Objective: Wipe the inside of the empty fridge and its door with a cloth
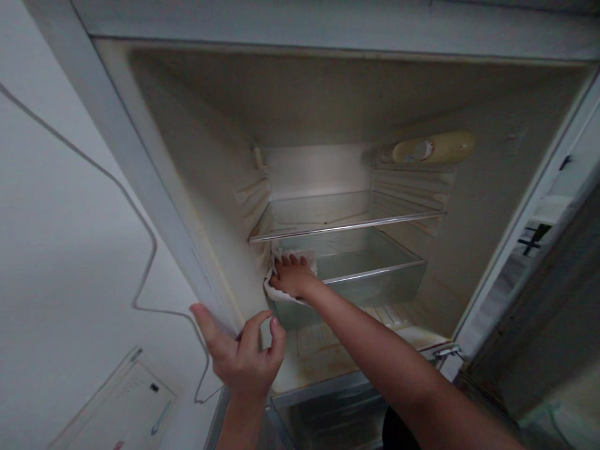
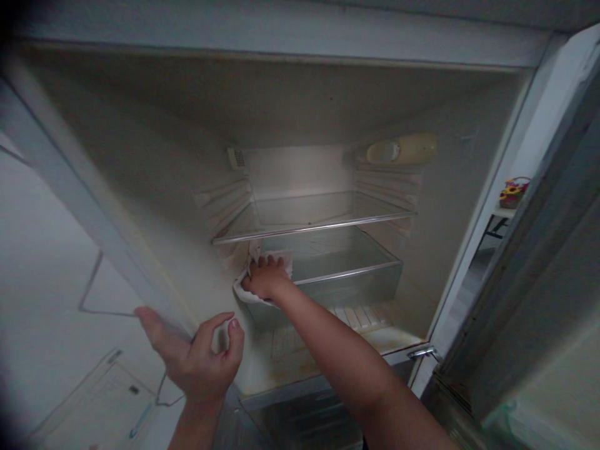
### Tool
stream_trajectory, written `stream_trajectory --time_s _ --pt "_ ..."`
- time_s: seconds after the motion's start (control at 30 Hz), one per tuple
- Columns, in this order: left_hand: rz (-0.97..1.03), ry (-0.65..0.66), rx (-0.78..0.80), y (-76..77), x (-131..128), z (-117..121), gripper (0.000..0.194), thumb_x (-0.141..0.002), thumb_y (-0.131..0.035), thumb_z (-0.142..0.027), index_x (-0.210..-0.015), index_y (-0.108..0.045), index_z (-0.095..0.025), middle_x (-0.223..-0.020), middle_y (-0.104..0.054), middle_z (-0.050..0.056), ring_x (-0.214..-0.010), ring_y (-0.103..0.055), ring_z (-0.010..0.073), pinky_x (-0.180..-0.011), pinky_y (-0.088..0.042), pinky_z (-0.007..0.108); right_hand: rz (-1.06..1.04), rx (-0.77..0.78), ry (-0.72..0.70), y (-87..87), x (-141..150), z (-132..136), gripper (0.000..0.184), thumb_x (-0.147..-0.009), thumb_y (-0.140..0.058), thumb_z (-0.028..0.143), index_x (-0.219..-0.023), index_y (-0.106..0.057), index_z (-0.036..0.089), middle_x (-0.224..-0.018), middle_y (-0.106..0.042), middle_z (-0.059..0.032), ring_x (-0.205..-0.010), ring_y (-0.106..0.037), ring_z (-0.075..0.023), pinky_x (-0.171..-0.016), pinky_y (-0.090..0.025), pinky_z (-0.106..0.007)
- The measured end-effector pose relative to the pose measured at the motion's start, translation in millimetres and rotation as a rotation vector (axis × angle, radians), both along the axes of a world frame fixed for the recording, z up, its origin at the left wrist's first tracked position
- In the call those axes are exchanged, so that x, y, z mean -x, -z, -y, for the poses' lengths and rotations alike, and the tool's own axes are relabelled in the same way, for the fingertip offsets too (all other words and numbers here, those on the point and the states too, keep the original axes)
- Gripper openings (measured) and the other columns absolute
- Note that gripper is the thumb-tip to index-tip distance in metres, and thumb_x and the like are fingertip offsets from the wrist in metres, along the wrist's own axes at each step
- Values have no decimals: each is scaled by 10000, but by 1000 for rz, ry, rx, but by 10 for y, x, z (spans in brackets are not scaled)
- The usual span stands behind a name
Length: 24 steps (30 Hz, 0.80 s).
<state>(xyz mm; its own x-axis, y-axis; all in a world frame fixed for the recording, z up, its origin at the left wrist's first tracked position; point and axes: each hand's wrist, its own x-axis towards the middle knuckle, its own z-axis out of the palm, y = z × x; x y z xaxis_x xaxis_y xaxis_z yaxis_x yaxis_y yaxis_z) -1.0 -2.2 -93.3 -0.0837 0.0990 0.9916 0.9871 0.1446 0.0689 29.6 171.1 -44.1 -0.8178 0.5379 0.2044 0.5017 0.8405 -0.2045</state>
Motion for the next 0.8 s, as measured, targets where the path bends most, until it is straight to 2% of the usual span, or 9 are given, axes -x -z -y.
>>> stream_trajectory --time_s 0.2,0.3,0.37,0.47,0.53,0.57,0.7,0.8 --pt "-31 -5 2 8 16 3 166 -737 -764 -153 -902 -747 -152 -1729 -16 89 -1563 -162 419 -1257 -305 506 1 13 -21 -9 32 -82 651 -1020 -297 479 -1532 -443 105 -1624 -348 -188 -1510 -288 -406 -1197 -246 -644" --pt "-21 -2 -14 13 12 -1 346 -755 -757 -180 -1097 -724 -133 -1721 -66 143 -1557 -186 424 -1249 -315 527 59 53 -55 -67 77 -266 642 -1023 -301 451 -1569 -393 127 -1653 -301 -163 -1532 -257 -377 -1213 -232 -624" --pt "-24 -2 -28 19 19 -9 567 -760 -756 -201 -1307 -637 -115 -1709 -106 185 -1551 -200 429 -1239 -323 546 105 85 -58 -109 119 -412 659 -1024 -306 444 -1614 -314 150 -1682 -244 -131 -1551 -215 -363 -1227 -209 -616" --pt "-79 -27 -37 37 43 -28 870 -774 -746 -244 -1552 -385 -98 -1694 -149 216 -1553 -184 432 -1237 -300 591 127 116 -35 -135 199 -596 690 -1029 -303 494 -1644 -245 187 -1694 -217 -97 -1560 -180 -370 -1235 -184 -619" --pt "-138 -75 -18 51 58 -44 955 -793 -725 -275 -1604 -260 -83 -1690 -170 213 -1563 -152 421 -1254 -252 604 111 115 -36 -124 248 -689 700 -1030 -308 537 -1646 -244 210 -1693 -222 -93 -1562 -179 -372 -1237 -174 -618" --pt "-160 -103 -3 57 63 -51 955 -802 -714 -284 -1609 -245 -82 -1692 -171 203 -1567 -139 414 -1262 -233 601 103 112 -44 -114 261 -735 698 -1032 -315 542 -1646 -243 219 -1693 -219 -91 -1564 -180 -365 -1242 -168 -610" --pt "-161 -146 58 83 83 -54 835 -805 -711 -271 -1569 -391 -167 -1718 -96 137 -1568 -141 420 -1261 -249 596 101 80 -47 -97 104 -1013 660 -1041 -376 474 -1644 -251 239 -1682 -243 -83 -1566 -221 -299 -1262 -200 -516" --pt "-163 -101 92 122 113 -27 705 -786 -738 -233 -1467 -553 -239 -1729 -42 85 -1568 -126 436 -1246 -257 636 77 58 51 -105 -310 -1334 620 -1051 -368 385 -1636 -285 196 -1660 -295 -124 -1534 -311 -303 -1239 -270 -485"
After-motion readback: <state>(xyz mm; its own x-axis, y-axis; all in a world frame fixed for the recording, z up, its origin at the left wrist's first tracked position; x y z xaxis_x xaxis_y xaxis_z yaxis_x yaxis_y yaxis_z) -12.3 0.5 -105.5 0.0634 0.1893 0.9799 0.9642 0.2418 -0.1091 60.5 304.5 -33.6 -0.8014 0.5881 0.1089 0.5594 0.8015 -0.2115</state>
